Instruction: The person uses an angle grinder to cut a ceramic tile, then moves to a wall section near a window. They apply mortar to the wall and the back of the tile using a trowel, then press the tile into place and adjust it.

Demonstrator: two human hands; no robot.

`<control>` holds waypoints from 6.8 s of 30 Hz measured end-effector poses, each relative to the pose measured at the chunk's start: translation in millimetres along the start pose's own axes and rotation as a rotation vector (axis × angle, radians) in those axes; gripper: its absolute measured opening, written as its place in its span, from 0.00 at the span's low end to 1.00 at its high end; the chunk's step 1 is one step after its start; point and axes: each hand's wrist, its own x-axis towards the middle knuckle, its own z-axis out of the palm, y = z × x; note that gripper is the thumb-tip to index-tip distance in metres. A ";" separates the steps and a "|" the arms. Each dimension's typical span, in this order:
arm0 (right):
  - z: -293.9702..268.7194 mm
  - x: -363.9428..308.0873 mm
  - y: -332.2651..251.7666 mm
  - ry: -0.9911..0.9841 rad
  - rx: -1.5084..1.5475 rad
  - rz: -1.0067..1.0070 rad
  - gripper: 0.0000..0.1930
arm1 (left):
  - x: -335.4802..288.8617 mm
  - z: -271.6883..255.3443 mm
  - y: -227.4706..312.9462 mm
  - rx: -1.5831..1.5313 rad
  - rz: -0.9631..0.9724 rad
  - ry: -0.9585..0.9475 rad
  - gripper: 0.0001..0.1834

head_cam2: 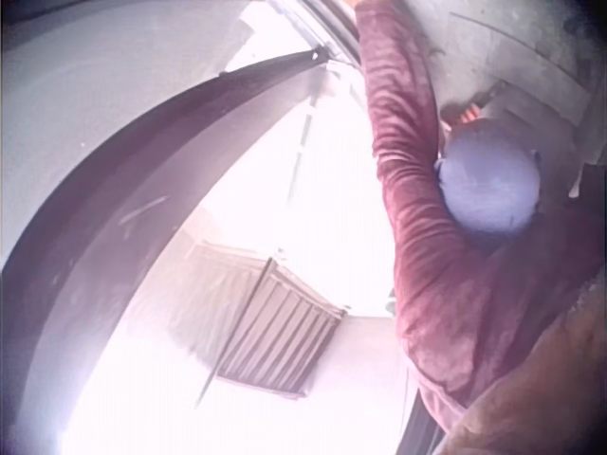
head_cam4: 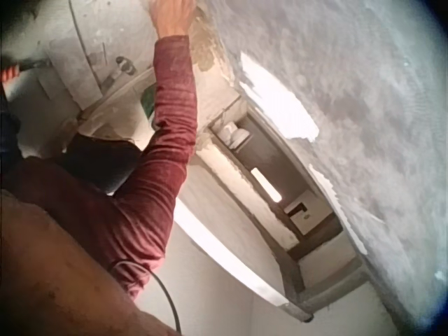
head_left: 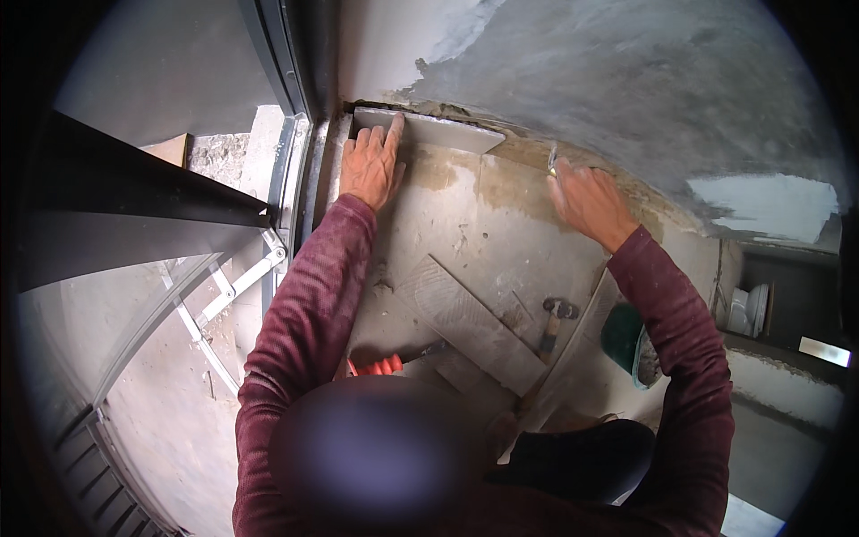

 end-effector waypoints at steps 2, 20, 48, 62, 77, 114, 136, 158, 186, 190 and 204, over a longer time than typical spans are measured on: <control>-1.3 0.2 -1.7 -0.017 0.055 0.001 0.13 | -1.1 -0.1 0.4 -0.012 -0.006 -0.027 0.49; 16.3 -7.3 -5.9 0.056 0.079 0.026 0.11 | -0.8 -4.4 6.3 0.027 -0.068 -0.139 0.46; 2.5 -4.0 -16.9 0.051 0.144 0.050 0.12 | 0.1 -6.5 6.1 0.064 -0.093 -0.200 0.49; 11.9 -1.9 -9.2 0.021 0.130 0.046 0.13 | -3.7 -4.5 4.6 0.036 -0.093 -0.192 0.49; 15.6 0.5 4.8 0.037 0.048 0.021 0.13 | 1.9 4.6 3.5 0.068 -0.076 -0.126 0.56; 60.5 -528.9 164.9 -0.593 -0.171 0.745 0.08 | -61.0 -310.8 169.2 -0.841 0.657 -1.233 0.44; 98.5 -580.4 83.6 -0.250 0.324 1.100 0.13 | -87.3 -307.0 191.9 -0.576 0.586 -1.057 0.30; 147.6 -586.0 23.8 0.307 0.480 1.228 0.13 | -92.5 -301.8 214.5 -0.655 0.512 -0.925 0.34; 7.8 -26.8 10.3 0.016 0.264 0.066 0.14 | -9.0 -12.9 -11.9 -0.011 0.039 0.056 0.47; 11.1 -14.3 3.2 0.040 0.234 0.034 0.14 | -8.2 -14.3 -9.9 0.039 0.034 0.022 0.42; 6.8 22.6 14.5 -0.064 0.251 0.083 0.18 | -8.8 -8.5 -14.5 0.031 -0.004 0.008 0.42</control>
